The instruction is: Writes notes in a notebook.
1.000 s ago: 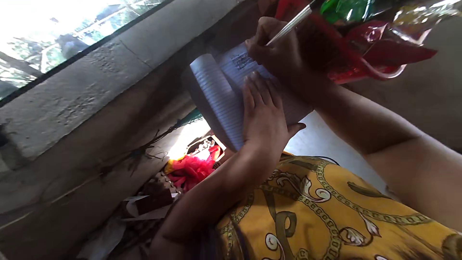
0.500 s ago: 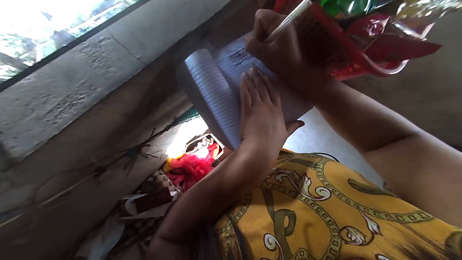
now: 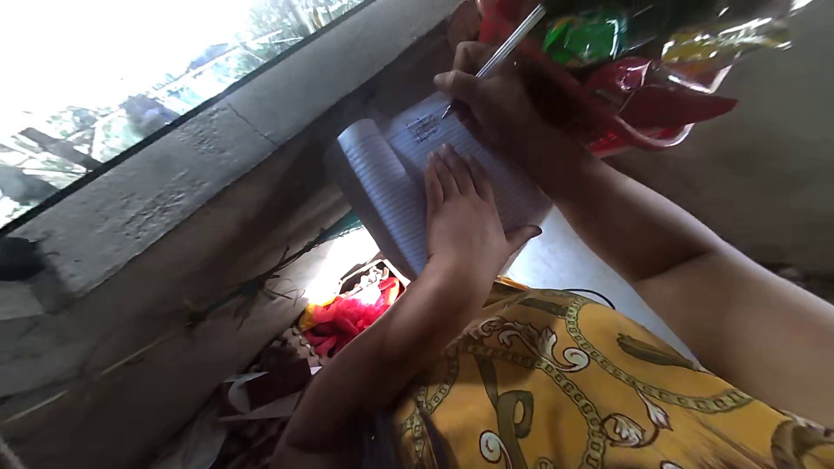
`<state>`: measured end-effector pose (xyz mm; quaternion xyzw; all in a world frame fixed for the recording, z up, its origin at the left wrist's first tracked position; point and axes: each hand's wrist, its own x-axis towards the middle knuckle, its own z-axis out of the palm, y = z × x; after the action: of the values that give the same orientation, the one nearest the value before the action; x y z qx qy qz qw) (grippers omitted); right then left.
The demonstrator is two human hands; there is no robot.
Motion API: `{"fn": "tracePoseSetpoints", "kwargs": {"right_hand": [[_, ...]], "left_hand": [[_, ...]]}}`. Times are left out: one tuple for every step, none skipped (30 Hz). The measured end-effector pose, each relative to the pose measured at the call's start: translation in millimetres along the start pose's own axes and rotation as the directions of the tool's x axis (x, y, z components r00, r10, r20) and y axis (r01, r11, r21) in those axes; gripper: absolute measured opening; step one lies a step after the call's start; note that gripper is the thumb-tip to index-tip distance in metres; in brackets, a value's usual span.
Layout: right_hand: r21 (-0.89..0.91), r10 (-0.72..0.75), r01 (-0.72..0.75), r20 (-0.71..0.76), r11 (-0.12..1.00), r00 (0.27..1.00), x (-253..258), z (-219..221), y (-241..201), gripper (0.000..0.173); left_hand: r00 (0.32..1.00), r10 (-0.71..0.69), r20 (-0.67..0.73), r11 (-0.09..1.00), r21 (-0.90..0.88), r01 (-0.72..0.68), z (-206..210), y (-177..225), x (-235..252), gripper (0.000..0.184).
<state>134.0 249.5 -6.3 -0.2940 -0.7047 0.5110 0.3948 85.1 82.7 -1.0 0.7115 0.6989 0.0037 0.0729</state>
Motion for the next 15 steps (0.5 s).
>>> {"fn": "tracePoseSetpoints", "kwargs": {"right_hand": [[0.017, -0.011, 0.011, 0.006, 1.000, 1.000, 0, 0, 0, 0.027], [0.032, -0.020, 0.019, 0.015, 0.999, 1.000, 0, 1, 1, 0.027], [0.044, -0.023, 0.022, 0.026, 0.999, 0.999, -1, 1, 2, 0.026], [0.050, -0.026, 0.024, 0.029, 0.998, 0.999, -2, 1, 2, 0.026], [0.044, -0.028, 0.027, 0.030, 0.999, 0.999, -2, 0, 3, 0.026], [0.041, -0.022, 0.020, 0.027, 0.999, 0.999, -2, 0, 2, 0.026], [0.033, -0.009, 0.008, 0.032, 0.999, 0.999, -3, 0, 0, 0.026], [0.021, 0.000, 0.000, 0.031, 1.000, 1.000, -3, 0, -1, 0.027], [0.003, 0.006, -0.007, 0.030, 1.000, 1.000, -3, 1, -2, 0.027], [-0.010, -0.001, 0.001, 0.034, 1.000, 0.999, -2, 0, -1, 0.026], [-0.028, -0.018, 0.019, 0.043, 0.999, 0.999, -2, 0, 1, 0.024], [-0.047, -0.041, 0.044, 0.050, 0.998, 0.998, -1, 0, 2, 0.022], [-0.074, -0.067, 0.072, 0.062, 0.995, 0.996, -1, -1, 4, 0.021], [-0.104, -0.092, 0.100, 0.079, 0.990, 0.993, -1, -1, 5, 0.020], [-0.111, -0.120, 0.131, 0.099, 0.985, 0.988, -2, -1, 6, 0.021]], "left_hand": [[1.000, 0.003, 0.005, 1.000, -0.016, -0.003, -2, -1, 3, 0.123], [1.000, 0.009, 0.010, 0.999, -0.036, -0.008, -2, -1, 6, 0.123], [1.000, 0.012, 0.015, 0.998, -0.060, -0.011, -2, -1, 11, 0.123], [1.000, 0.007, 0.025, 0.997, -0.082, -0.005, -2, 0, 16, 0.125], [1.000, 0.002, 0.023, 0.995, -0.101, 0.000, 0, 2, 20, 0.126], [1.000, -0.004, 0.008, 0.993, -0.120, 0.005, 2, 5, 22, 0.128], [1.000, -0.013, 0.004, 0.991, -0.136, 0.014, 4, 7, 23, 0.129], [1.000, -0.019, 0.010, 0.990, -0.139, 0.021, 5, 9, 24, 0.130], [1.000, -0.021, 0.012, 0.991, -0.133, 0.022, 6, 9, 24, 0.130], [1.000, -0.023, 0.021, 0.991, -0.130, 0.025, 6, 9, 23, 0.130], [0.999, -0.026, 0.041, 0.990, -0.135, 0.031, 4, 9, 23, 0.129], [0.998, -0.026, 0.049, 0.989, -0.141, 0.033, 3, 9, 23, 0.128], [0.998, -0.027, 0.048, 0.989, -0.141, 0.033, 3, 9, 22, 0.127], [0.998, -0.029, 0.052, 0.990, -0.138, 0.036, 3, 9, 22, 0.128], [0.998, -0.032, 0.058, 0.989, -0.141, 0.040, 3, 10, 22, 0.128]]}}
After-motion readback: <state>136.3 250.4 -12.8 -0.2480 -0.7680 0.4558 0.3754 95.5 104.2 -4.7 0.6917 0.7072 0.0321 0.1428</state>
